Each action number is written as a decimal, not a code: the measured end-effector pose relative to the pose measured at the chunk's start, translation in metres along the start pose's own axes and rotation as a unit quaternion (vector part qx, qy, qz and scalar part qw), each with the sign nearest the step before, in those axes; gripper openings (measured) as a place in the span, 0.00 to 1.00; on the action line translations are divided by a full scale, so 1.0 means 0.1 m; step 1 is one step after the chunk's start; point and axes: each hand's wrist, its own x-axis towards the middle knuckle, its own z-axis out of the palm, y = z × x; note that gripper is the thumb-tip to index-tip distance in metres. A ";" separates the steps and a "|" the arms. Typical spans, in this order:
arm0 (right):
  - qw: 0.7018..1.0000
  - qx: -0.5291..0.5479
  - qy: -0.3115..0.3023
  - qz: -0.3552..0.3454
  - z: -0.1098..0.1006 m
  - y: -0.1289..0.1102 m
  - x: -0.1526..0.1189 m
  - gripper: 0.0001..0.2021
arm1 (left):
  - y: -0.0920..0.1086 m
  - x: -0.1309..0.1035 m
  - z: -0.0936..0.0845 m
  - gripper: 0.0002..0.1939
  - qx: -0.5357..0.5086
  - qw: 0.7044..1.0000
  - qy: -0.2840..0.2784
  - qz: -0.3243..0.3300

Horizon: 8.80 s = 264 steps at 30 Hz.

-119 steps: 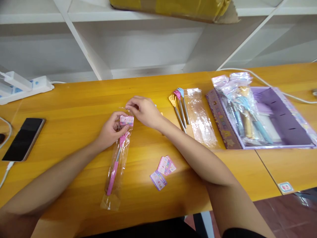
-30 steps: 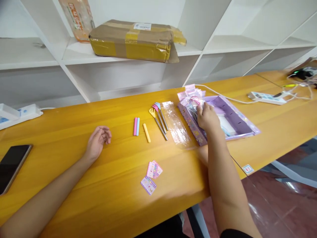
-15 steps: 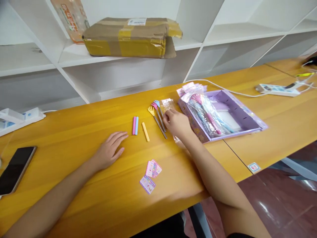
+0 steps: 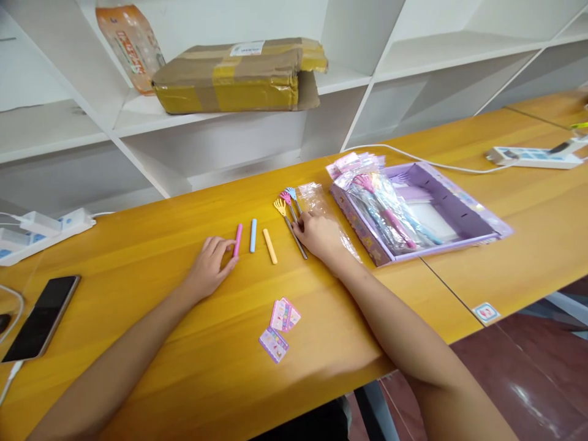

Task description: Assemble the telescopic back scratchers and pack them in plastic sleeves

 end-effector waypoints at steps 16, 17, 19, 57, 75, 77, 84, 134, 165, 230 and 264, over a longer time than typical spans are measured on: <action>0.804 0.585 0.104 0.030 0.11 0.06 -0.02 0.14 | -0.25 -0.05 -0.06 0.06 -0.076 0.991 0.043 -0.098; 0.776 0.625 0.082 0.026 0.09 0.01 -0.05 0.15 | -0.23 -0.05 -0.08 0.09 -0.086 0.991 0.034 -0.094; 0.733 0.680 0.027 0.010 0.05 -0.09 -0.12 0.16 | -0.19 -0.05 -0.09 0.12 -0.113 0.990 0.017 -0.085; 0.643 0.750 -0.109 -0.112 0.23 -0.30 -0.37 0.12 | -0.12 -0.12 -0.08 0.19 -0.145 0.982 -0.106 -0.060; 0.655 0.739 -0.113 -0.110 0.25 -0.48 -0.51 0.10 | 0.07 -0.19 0.02 0.18 -0.183 0.977 -0.098 -0.044; 0.649 0.744 -0.109 -0.111 0.25 -0.50 -0.53 0.10 | 0.08 -0.18 0.02 0.19 -0.186 0.976 -0.102 -0.050; 0.664 0.728 -0.132 -0.104 0.15 -0.44 -0.43 0.18 | 0.10 -0.15 -0.03 0.18 -0.205 0.971 -0.105 -0.070; 0.681 0.707 -0.111 -0.154 0.27 -0.49 -0.56 0.30 | 0.05 -0.13 -0.09 0.16 -0.207 0.967 -0.107 -0.099; 0.688 0.682 -0.102 -0.225 0.40 -0.51 -0.61 0.26 | 0.05 -0.13 -0.06 0.16 -0.205 0.968 -0.117 -0.083; 0.847 0.050 0.350 -0.397 -0.94 -0.86 -0.18 0.10 | 0.47 -0.18 -1.38 0.17 0.279 0.944 0.153 0.084; 0.911 0.097 0.311 -0.252 -1.17 0.66 0.55 0.10 | -0.84 -0.43 -2.36 0.20 0.323 0.924 0.206 0.015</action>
